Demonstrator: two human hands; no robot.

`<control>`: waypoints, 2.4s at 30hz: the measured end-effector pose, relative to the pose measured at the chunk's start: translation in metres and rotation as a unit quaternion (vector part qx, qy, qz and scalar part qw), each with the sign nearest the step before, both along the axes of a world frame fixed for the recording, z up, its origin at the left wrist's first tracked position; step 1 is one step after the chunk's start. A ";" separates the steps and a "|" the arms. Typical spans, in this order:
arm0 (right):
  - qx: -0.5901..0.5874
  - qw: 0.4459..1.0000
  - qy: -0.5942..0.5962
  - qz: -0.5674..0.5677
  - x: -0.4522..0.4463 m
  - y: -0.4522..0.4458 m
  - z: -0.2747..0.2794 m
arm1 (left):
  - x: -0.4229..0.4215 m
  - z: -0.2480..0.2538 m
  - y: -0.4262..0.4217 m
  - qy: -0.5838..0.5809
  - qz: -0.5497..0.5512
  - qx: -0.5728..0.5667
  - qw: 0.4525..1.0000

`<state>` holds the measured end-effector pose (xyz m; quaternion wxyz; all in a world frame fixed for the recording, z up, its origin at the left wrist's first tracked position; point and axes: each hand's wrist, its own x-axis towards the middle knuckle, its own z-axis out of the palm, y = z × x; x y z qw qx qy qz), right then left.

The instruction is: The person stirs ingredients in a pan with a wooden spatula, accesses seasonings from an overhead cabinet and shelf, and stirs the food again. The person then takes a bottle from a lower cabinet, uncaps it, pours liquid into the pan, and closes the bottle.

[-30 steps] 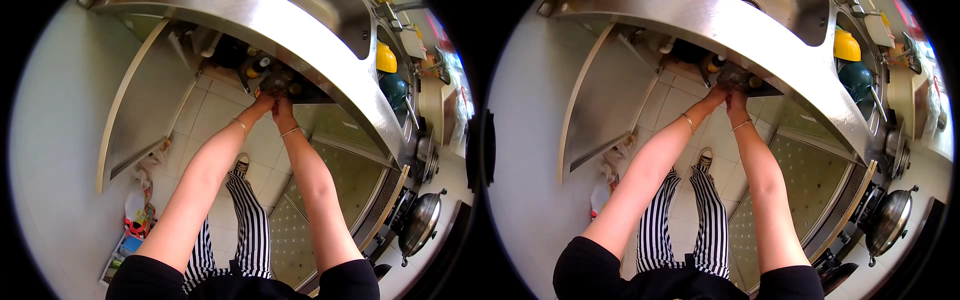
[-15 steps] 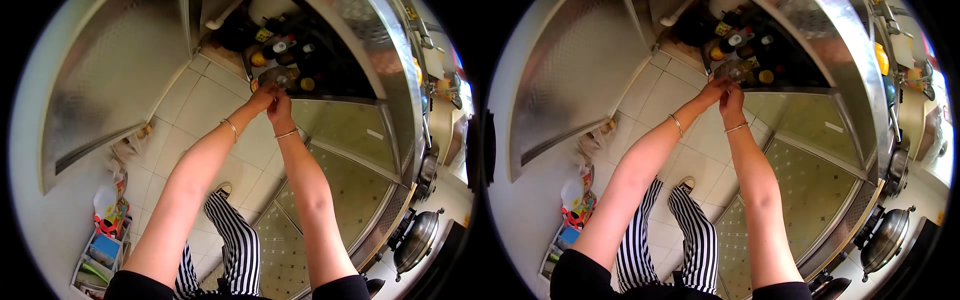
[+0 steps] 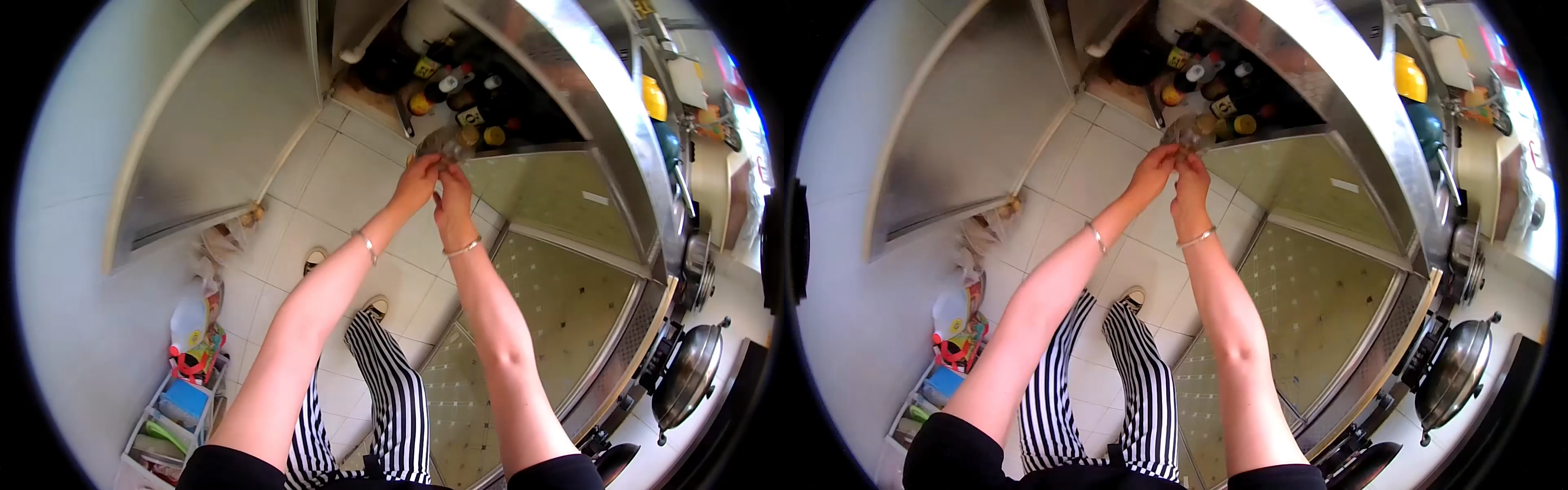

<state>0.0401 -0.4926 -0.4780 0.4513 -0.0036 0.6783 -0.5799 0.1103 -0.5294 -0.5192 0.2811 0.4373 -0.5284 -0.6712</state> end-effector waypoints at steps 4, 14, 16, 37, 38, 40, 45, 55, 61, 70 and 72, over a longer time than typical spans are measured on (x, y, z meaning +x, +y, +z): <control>-0.030 0.997 0.069 0.006 0.029 0.029 0.065 | 0.034 0.069 0.031 -0.038 0.002 -0.079 0.996; -0.181 0.975 0.127 0.003 0.122 0.138 0.290 | 0.145 0.367 0.087 0.060 0.096 -0.087 0.990; -0.195 0.973 0.120 0.006 0.136 0.155 0.332 | 0.155 0.438 0.086 -0.011 0.001 -0.240 0.971; -0.047 0.849 0.499 -0.165 0.184 0.397 0.564 | 0.066 0.663 0.206 0.182 -0.636 -0.269 0.700; -0.033 0.848 0.502 -0.168 0.186 0.415 0.573 | 0.056 0.667 0.222 0.190 -0.660 -0.259 0.679; -0.007 0.844 0.502 -0.186 0.190 0.449 0.587 | 0.040 0.674 0.258 0.207 -0.695 -0.216 0.653; 0.059 0.833 0.490 -0.251 0.203 0.539 0.619 | 0.007 0.677 0.359 0.232 -0.756 -0.151 0.593; 0.124 0.827 0.467 -0.287 0.208 0.652 0.677 | -0.032 0.710 0.493 0.241 -0.820 -0.049 0.516; 0.129 0.817 0.420 -0.374 0.202 0.683 0.702 | -0.076 0.710 0.535 0.261 -0.828 0.262 0.421; 0.159 0.825 0.330 -0.431 0.152 0.742 0.756 | -0.156 0.656 0.560 0.225 -0.736 0.375 0.517; 0.166 0.834 0.332 -0.408 0.131 0.760 0.748 | -0.163 0.646 0.562 0.198 -0.722 0.360 0.557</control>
